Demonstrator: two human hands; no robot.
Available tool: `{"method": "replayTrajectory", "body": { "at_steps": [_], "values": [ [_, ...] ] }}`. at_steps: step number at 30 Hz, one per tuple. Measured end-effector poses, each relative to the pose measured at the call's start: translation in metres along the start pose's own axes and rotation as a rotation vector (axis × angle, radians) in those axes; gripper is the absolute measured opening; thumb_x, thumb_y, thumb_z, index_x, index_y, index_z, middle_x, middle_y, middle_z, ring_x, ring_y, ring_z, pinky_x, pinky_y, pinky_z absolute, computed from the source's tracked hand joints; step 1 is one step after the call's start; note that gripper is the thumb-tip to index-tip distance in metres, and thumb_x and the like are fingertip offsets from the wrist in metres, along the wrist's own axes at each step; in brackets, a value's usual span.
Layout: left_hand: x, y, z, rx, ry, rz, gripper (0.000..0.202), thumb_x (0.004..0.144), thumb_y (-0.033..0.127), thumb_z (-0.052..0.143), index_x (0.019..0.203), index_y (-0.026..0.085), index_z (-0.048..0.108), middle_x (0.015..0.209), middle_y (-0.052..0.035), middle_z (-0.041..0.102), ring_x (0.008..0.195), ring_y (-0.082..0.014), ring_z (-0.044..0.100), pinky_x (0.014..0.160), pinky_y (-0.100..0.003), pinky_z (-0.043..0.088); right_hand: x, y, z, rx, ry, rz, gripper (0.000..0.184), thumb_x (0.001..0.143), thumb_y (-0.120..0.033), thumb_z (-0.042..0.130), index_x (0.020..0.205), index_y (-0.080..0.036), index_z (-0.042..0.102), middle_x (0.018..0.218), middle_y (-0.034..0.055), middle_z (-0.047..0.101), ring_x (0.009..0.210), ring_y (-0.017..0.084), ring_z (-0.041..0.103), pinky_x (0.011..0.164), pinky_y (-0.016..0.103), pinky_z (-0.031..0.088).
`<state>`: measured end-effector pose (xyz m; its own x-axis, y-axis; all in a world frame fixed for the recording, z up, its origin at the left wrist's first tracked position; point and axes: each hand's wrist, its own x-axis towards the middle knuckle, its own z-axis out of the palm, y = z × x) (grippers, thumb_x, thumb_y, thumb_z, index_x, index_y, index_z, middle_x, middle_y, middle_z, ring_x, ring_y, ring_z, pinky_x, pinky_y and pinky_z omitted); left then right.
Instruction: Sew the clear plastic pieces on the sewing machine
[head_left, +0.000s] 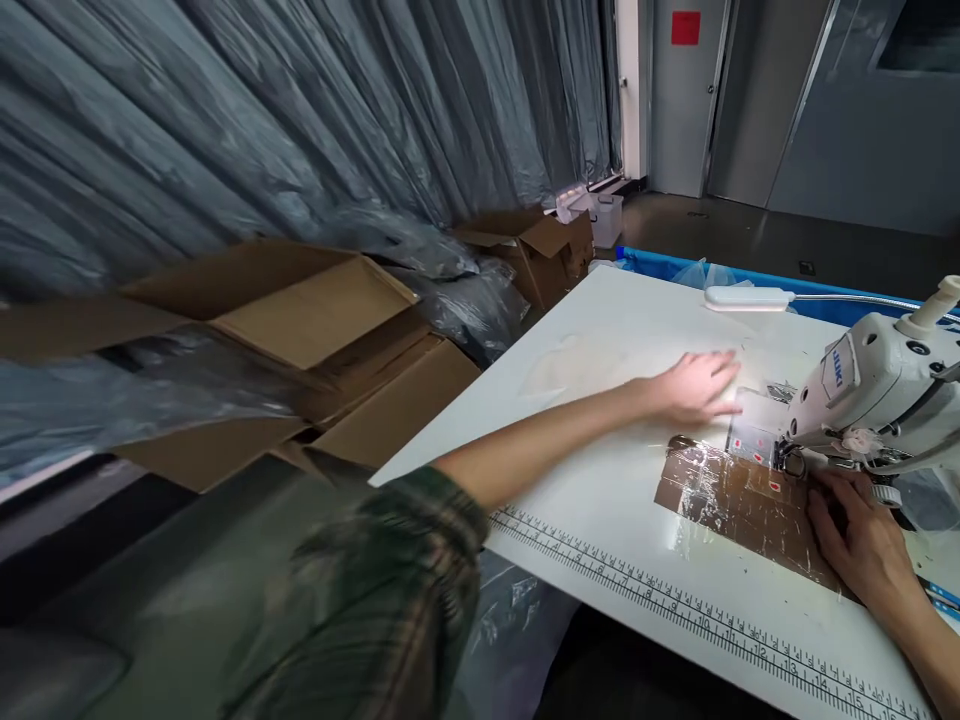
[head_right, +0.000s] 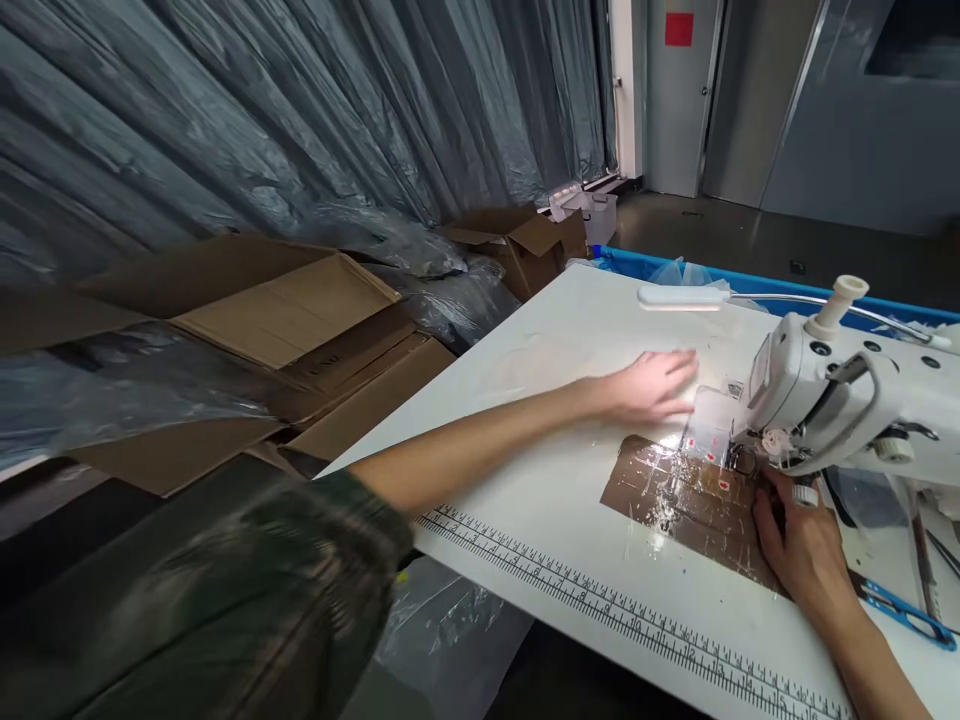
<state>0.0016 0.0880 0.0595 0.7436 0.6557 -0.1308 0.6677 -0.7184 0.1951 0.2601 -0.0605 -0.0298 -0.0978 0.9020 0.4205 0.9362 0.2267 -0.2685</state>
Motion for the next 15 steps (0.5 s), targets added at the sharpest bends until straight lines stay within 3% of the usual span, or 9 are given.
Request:
{"method": "replayTrajectory", "body": {
  "at_steps": [4,8,10,12,15],
  "values": [
    [-0.091,0.021,0.031,-0.031,-0.006,0.304,0.087,0.092,0.064,0.054,0.157,0.012,0.028,0.165,-0.0185,0.023,0.152,-0.0364,0.026,0.123,-0.053,0.027,-0.001,-0.008,-0.001,-0.070,0.053,-0.012,0.037,0.101,-0.038,0.039,0.108,-0.020,0.070,0.097,0.0134,0.071,0.087,0.031,0.070,0.067,0.043,0.061],
    [-0.157,0.029,0.067,-0.037,0.046,0.385,0.091,0.090,0.061,0.059,0.159,0.013,0.024,0.165,-0.0149,0.024,0.154,-0.0312,0.024,0.126,-0.047,0.025,-0.010,-0.013,-0.005,-0.087,0.087,-0.111,0.033,0.101,-0.033,0.039,0.115,-0.020,0.066,0.106,0.0129,0.067,0.088,0.028,0.069,0.073,0.042,0.061],
    [-0.170,0.031,0.082,0.029,0.139,0.352,0.085,0.091,0.051,0.064,0.159,0.016,0.026,0.164,-0.0116,0.028,0.154,-0.0283,0.026,0.126,-0.044,0.027,-0.021,-0.014,-0.007,-0.131,0.090,-0.182,0.037,0.100,-0.031,0.041,0.130,-0.020,0.060,0.120,0.0148,0.062,0.101,0.029,0.067,0.082,0.043,0.060],
    [-0.171,0.034,0.095,0.135,0.256,0.331,0.070,0.096,0.041,0.059,0.155,0.014,0.034,0.162,-0.0107,0.033,0.151,-0.0278,0.032,0.123,-0.043,0.032,-0.038,-0.012,-0.010,-0.200,0.039,-0.254,0.051,0.099,-0.029,0.044,0.150,-0.024,0.043,0.130,0.0157,0.057,0.112,0.031,0.063,0.089,0.046,0.057],
    [-0.163,0.040,0.112,0.277,0.471,0.323,0.049,0.101,0.033,0.051,0.146,0.014,0.049,0.155,-0.0107,0.046,0.142,-0.0280,0.046,0.116,-0.043,0.040,-0.068,-0.004,-0.011,-0.297,0.022,-0.252,0.065,0.099,-0.027,0.040,0.161,-0.028,0.022,0.128,0.0156,0.060,0.106,0.034,0.064,0.082,0.049,0.056]
  ]
}}
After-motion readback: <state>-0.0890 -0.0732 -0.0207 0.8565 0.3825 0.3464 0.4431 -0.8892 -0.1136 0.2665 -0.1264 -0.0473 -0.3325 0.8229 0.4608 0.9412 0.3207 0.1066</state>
